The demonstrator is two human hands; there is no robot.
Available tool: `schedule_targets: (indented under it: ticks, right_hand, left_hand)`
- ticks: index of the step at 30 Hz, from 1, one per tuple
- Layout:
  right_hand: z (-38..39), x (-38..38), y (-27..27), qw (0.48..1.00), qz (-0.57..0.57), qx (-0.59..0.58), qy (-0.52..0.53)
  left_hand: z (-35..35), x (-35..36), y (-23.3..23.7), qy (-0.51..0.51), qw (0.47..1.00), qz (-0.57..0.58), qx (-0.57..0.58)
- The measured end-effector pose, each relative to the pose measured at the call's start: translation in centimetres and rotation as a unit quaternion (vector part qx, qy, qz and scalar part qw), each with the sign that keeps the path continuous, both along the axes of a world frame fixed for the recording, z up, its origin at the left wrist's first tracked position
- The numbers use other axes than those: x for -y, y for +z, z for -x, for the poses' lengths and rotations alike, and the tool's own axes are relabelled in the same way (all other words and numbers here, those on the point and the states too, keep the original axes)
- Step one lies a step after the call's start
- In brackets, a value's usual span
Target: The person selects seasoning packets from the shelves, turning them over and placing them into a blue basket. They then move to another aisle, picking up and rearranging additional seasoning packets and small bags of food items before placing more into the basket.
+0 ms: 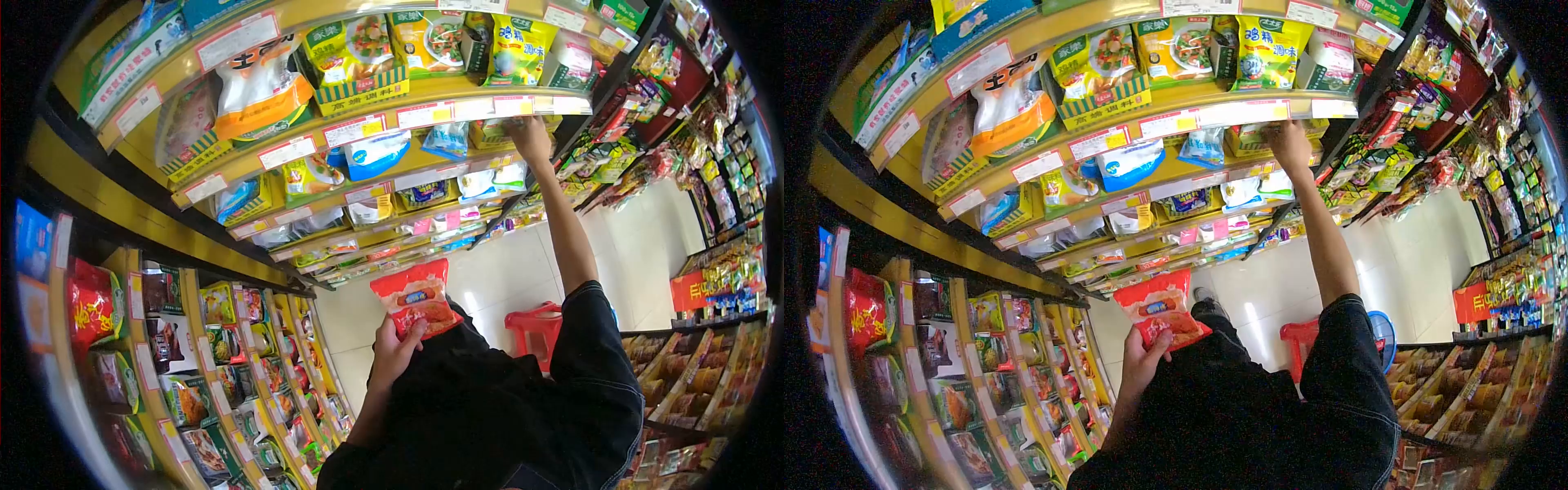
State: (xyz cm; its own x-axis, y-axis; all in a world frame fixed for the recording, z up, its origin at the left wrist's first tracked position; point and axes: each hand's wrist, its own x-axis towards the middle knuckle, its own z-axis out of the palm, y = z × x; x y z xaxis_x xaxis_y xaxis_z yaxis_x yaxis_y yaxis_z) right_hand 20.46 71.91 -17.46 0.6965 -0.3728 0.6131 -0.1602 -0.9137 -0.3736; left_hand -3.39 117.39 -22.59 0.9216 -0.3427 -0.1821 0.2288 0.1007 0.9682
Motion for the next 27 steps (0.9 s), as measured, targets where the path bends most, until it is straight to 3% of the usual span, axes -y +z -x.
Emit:
schedule_targets:
  ticks: [3,6,8,9,10,11,13,15,17,19,21,23,27]
  right_hand:
    - [2.2,-0.5,1.8,0.997,-0.034,-0.067,0.015]
    - [6.4,-1.0,1.5,0.998,0.001,0.019,0.065]
    - [11.7,-2.3,1.2,0.985,-0.111,0.003,0.135]
    - [14.2,-1.7,0.3,0.978,-0.061,-0.002,0.199]
    - [16.8,-3.6,0.9,0.959,-0.193,-0.019,0.208]
    - [18.7,-5.6,3.5,0.95,-0.156,-0.01,0.269]
    - [19.4,-8.4,8.6,0.962,-0.125,0.043,0.24]
    - [17.0,-10.0,14.4,0.98,0.009,0.062,0.19]
    - [11.8,-12.5,17.2,0.965,-0.109,0.108,0.212]
    - [6.2,-13.5,18.1,0.971,0.109,0.113,0.179]
    - [0.8,-15.2,16.3,0.983,0.102,0.094,0.116]
    - [-3.2,-15.4,14.7,0.991,0.131,-0.015,0.032]
    - [-2.5,-15.5,16.3,0.982,0.167,-0.086,0.027]
  left_hand:
    - [1.2,0.3,-0.1,0.024,0.998,0.024,-0.043]
    - [1.7,0.4,-1.2,0.042,0.995,0.041,-0.079]
    - [1.4,0.6,-1.8,0.051,0.993,0.049,-0.091]
    - [1.1,0.6,-2.1,0.047,0.995,0.043,-0.077]
    - [0.5,0.8,-2.3,0.044,0.996,0.039,-0.06]
    - [-0.2,1.2,-2.6,0.042,0.998,0.035,-0.042]
    - [-1.5,2.5,-3.1,0.032,0.999,0.035,-0.017]
    - [-2.6,3.4,-3.5,0.003,1.0,0.002,-0.004]
    - [-3.0,4.4,-2.8,-0.029,0.999,-0.02,0.022]
    - [-3.0,5.2,-1.8,-0.064,0.997,-0.029,0.042]
    - [-2.8,5.2,-1.7,-0.098,0.99,-0.072,0.067]
    - [-1.7,4.8,-1.7,-0.079,0.994,-0.027,0.07]
    - [0.1,4.2,-3.4,-0.026,0.999,0.017,-0.01]
